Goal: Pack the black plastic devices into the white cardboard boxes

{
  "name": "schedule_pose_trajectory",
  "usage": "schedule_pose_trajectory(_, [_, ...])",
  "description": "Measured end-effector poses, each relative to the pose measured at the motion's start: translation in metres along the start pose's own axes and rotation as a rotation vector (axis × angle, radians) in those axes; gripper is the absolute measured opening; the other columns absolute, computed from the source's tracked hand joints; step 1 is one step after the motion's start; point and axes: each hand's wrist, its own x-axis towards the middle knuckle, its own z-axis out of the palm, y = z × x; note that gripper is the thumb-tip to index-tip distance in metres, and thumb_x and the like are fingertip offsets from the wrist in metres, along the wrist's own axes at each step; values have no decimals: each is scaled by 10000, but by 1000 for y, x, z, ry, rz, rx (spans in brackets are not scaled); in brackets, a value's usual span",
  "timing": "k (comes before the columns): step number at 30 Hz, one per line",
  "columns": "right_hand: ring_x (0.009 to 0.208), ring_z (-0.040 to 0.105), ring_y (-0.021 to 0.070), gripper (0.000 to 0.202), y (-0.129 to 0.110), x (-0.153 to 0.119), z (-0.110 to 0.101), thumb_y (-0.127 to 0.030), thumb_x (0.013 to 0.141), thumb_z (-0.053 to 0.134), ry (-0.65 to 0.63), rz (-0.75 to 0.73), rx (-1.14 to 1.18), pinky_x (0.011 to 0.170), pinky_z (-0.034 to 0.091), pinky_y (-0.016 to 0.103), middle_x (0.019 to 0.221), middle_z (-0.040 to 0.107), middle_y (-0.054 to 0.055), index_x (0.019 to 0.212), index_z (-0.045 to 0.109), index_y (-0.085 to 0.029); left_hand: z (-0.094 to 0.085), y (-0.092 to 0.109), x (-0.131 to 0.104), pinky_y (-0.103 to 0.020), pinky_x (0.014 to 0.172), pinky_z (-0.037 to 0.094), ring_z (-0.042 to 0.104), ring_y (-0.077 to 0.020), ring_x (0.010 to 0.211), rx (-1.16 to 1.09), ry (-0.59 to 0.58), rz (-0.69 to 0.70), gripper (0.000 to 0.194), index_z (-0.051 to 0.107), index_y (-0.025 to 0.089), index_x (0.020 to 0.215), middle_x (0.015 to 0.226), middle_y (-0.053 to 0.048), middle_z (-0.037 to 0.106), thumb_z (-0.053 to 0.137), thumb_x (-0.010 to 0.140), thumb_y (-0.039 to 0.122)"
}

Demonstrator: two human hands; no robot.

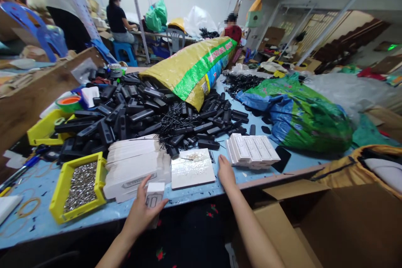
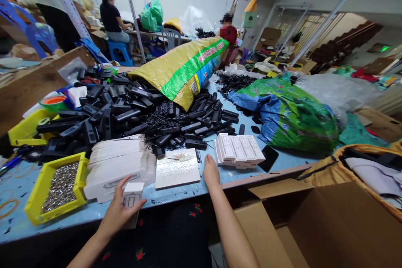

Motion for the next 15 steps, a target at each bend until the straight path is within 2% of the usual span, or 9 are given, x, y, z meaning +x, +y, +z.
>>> schedule_pose_trajectory(4, [1304,393,261,617,-9,-64,12,84,708,302,-89,-6,-112,1078,352,387,1378,428,188,1282,507,-6,-4,-9,-2,-439,877,490,580,-294,1054,46,51,-45,779,282,185,1338,1182,-138,535,640,722,499])
schedule_pose_trajectory(6, [1290,413,265,568,-12,-86,9,45,750,330,-115,-29,-126,1069,371,388,1370,441,183,1287,505,-14,-6,-10,0,-461,928,457,528,-310,1134,63,68,-42,775,302,192,1326,1258,-144,484,647,707,506])
schedule_pose_trajectory(9, [1159,542,271,386,-24,-98,-9,-111,860,382,-84,-46,-6,1021,417,424,1216,585,170,1166,615,-70,-3,-4,6,-473,974,417,494,-310,1170,27,61,-20,758,328,188,1306,1290,-144,453,658,696,497])
schedule_pose_trajectory(11, [1096,576,252,344,-45,-100,-20,-228,892,422,-38,-73,147,992,439,429,1158,616,147,1155,616,-118,9,7,10,-465,947,438,532,-291,1112,-66,49,-59,710,329,183,1293,1239,-139,483,617,731,507])
schedule_pose_trajectory(12, [1111,564,243,387,-60,-102,-23,-278,879,474,-41,-112,234,983,449,416,1208,585,140,1228,560,-137,17,14,12,-452,918,461,554,-277,1075,-136,44,-96,678,313,183,1289,1202,-135,503,576,761,518])
schedule_pose_trajectory(15, [1290,400,244,813,-104,-108,-22,-336,758,644,-182,-364,402,1022,423,390,1444,336,128,1446,238,-188,43,40,13,-390,857,509,592,-235,1031,-369,-80,-198,572,237,195,1295,1141,-126,546,427,861,516])
